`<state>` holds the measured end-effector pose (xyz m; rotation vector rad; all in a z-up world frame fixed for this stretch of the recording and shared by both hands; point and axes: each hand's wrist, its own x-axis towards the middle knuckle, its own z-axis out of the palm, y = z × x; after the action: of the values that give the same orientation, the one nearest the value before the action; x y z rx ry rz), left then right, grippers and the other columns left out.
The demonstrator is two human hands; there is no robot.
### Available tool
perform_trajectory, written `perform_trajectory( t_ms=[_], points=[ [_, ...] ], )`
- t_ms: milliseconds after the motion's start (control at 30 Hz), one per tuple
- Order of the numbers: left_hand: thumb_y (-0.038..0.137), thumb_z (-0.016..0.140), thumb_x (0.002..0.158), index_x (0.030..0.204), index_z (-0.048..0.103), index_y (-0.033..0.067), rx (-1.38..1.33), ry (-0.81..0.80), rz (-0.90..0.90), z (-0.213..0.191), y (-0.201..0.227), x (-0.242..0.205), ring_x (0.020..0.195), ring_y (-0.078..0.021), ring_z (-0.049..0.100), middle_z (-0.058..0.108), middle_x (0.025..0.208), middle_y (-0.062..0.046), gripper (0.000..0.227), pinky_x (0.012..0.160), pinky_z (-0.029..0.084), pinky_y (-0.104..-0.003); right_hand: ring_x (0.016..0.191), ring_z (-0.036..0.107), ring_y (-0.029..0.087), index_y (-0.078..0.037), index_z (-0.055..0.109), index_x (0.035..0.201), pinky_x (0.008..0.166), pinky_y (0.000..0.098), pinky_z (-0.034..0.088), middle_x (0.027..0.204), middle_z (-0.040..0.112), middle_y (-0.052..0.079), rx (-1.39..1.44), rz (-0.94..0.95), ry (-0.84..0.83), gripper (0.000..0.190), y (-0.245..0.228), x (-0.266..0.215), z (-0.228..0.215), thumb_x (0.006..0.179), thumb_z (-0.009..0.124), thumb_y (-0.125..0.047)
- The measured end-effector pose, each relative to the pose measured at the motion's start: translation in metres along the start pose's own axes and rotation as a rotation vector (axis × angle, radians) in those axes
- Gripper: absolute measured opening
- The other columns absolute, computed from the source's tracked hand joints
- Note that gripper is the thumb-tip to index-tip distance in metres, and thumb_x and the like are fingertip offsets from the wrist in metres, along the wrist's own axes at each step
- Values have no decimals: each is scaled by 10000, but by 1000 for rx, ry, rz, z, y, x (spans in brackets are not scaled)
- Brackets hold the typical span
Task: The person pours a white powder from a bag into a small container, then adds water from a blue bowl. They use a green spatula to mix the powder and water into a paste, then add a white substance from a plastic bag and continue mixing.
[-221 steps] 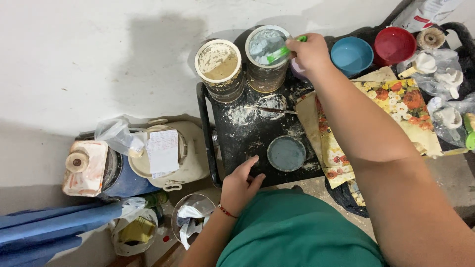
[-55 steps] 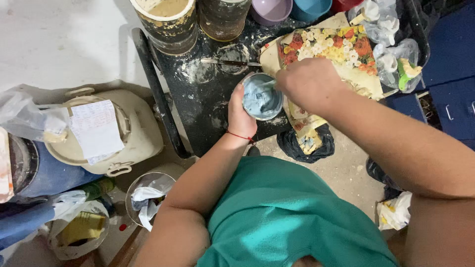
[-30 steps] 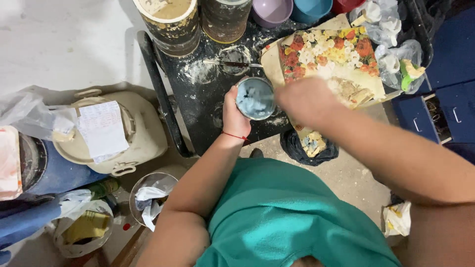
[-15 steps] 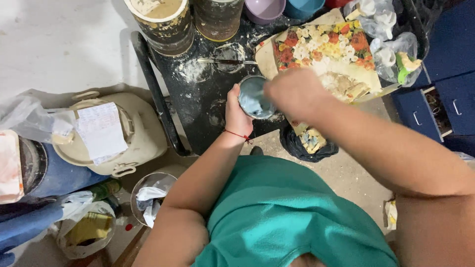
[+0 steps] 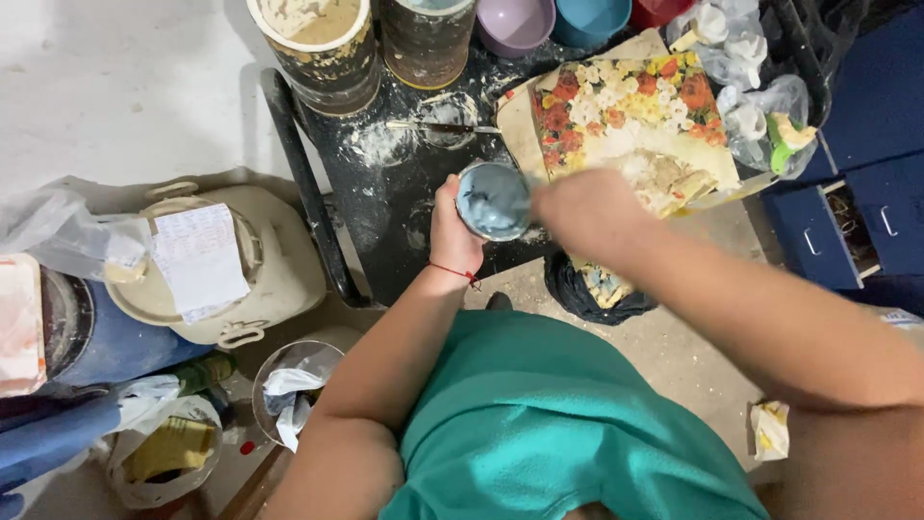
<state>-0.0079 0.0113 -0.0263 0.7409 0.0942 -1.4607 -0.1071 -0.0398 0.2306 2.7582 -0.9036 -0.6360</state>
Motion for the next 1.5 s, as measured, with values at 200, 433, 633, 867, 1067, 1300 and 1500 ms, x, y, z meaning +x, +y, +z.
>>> perform_trajectory(
  t_ms=[200, 433, 633, 867, 1067, 1300, 1500],
  points=[
    [518, 737, 924, 1185, 749, 115, 10, 33, -25, 0, -7, -1, 946, -354, 768, 782, 1073, -162, 481, 754, 650, -579, 571, 671, 172, -108, 746, 810, 562, 363, 613, 600, 650, 24, 34, 14, -24, 169, -4, -1, 8, 963, 675, -95],
    [420, 735, 943, 1121, 759, 110, -67, 34, 63, -13, -14, 18, 884, -323, 782, 786, 1038, -185, 358, 718, 681, -468, 569, 712, 204, -167, 744, 690, 475, 393, 553, 574, 657, 5, -60, -72, 243, 187, -28, -17, 38, 831, 699, -53],
    [489, 674, 968, 1182, 751, 114, -50, -47, 31, -6, 3, 11, 941, -293, 782, 778, 1110, -166, 438, 767, 683, -450, 658, 764, 236, -192, 744, 746, 518, 444, 583, 647, 720, 33, -5, 55, 15, 235, -14, -24, 52, 929, 627, -103],
    [421, 709, 955, 1137, 757, 113, -61, -6, 22, 8, 3, -7, 919, -281, 775, 782, 1073, -142, 362, 769, 674, -429, 667, 761, 230, -205, 737, 763, 535, 422, 587, 651, 716, 26, -41, 64, 132, 266, -8, -21, 44, 971, 620, -89],
    [438, 729, 966, 1127, 760, 99, -32, -34, 58, -10, -10, 17, 912, -285, 773, 778, 1055, -175, 376, 752, 681, -433, 657, 751, 245, -173, 753, 774, 516, 456, 588, 656, 710, 32, -31, 9, 23, 176, -31, -15, 26, 920, 671, -119],
    [406, 733, 962, 1074, 765, 80, -51, 13, 88, 6, 16, -5, 851, -263, 769, 777, 999, -157, 347, 718, 677, -411, 626, 742, 227, -211, 738, 700, 524, 424, 592, 607, 698, 18, -72, 16, 102, 207, -32, -33, 39, 878, 701, -113],
    [421, 741, 944, 1100, 769, 69, -42, 20, 15, 22, 12, -19, 855, -262, 777, 780, 1001, -154, 386, 722, 681, -405, 651, 748, 255, -137, 753, 776, 542, 443, 597, 639, 701, 59, 62, 67, 167, 199, -2, -2, 39, 940, 640, -143]
  ],
)
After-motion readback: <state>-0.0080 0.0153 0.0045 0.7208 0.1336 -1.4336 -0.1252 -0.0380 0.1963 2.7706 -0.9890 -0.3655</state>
